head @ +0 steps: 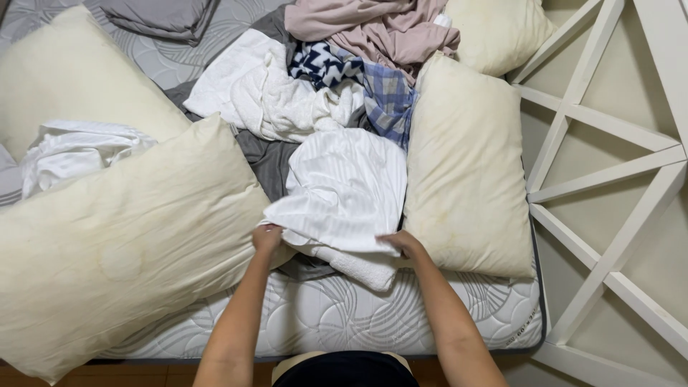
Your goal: The person folds a white towel on a bed, smoothing and aligning it into a compact rectangular shape. The person then folds a second white towel using the same method and places it beside the first.
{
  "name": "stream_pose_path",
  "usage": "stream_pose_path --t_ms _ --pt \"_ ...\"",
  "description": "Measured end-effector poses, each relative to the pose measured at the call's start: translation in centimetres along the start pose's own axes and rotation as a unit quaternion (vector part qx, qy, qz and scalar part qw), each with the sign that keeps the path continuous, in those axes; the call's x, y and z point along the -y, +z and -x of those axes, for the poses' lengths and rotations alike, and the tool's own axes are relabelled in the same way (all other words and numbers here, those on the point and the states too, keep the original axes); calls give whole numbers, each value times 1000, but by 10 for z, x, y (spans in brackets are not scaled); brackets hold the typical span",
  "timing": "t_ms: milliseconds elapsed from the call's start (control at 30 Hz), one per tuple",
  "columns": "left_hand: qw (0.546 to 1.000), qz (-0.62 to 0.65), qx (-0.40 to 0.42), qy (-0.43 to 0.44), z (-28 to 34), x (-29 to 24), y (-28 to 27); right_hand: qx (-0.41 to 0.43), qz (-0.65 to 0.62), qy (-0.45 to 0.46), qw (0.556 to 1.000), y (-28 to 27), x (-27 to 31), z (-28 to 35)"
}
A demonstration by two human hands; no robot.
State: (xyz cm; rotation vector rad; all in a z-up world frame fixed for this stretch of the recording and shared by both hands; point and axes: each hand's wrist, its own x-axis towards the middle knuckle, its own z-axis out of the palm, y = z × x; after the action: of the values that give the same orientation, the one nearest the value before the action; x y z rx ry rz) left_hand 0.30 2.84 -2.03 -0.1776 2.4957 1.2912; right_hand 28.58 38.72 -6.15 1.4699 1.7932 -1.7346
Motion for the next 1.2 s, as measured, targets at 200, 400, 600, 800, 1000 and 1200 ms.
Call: stream_pose_path --t_ms 200,400,600,800,1000,1200 --pt "970 137 194 -41 19 -128 -22 32 125 -8 992 28 151 60" --pt "894 -100 -153 409 -22 -240 -116 -161 -110 -480 855 -37 323 172" --pt "788 -46 -340 512 12 -304 -199 -486 173 -631 580 -74 269 154" --pt "875 -303 -118 358 -18 -103 -96 -194 310 -197 909 -26 42 25" --pt "919 -344 76 178 -13 4 -45 16 -32 104 994 -14 -17 44" --pt "886 350 151 -265 -89 -94 -17 -127 14 -141 982 -29 127 27"
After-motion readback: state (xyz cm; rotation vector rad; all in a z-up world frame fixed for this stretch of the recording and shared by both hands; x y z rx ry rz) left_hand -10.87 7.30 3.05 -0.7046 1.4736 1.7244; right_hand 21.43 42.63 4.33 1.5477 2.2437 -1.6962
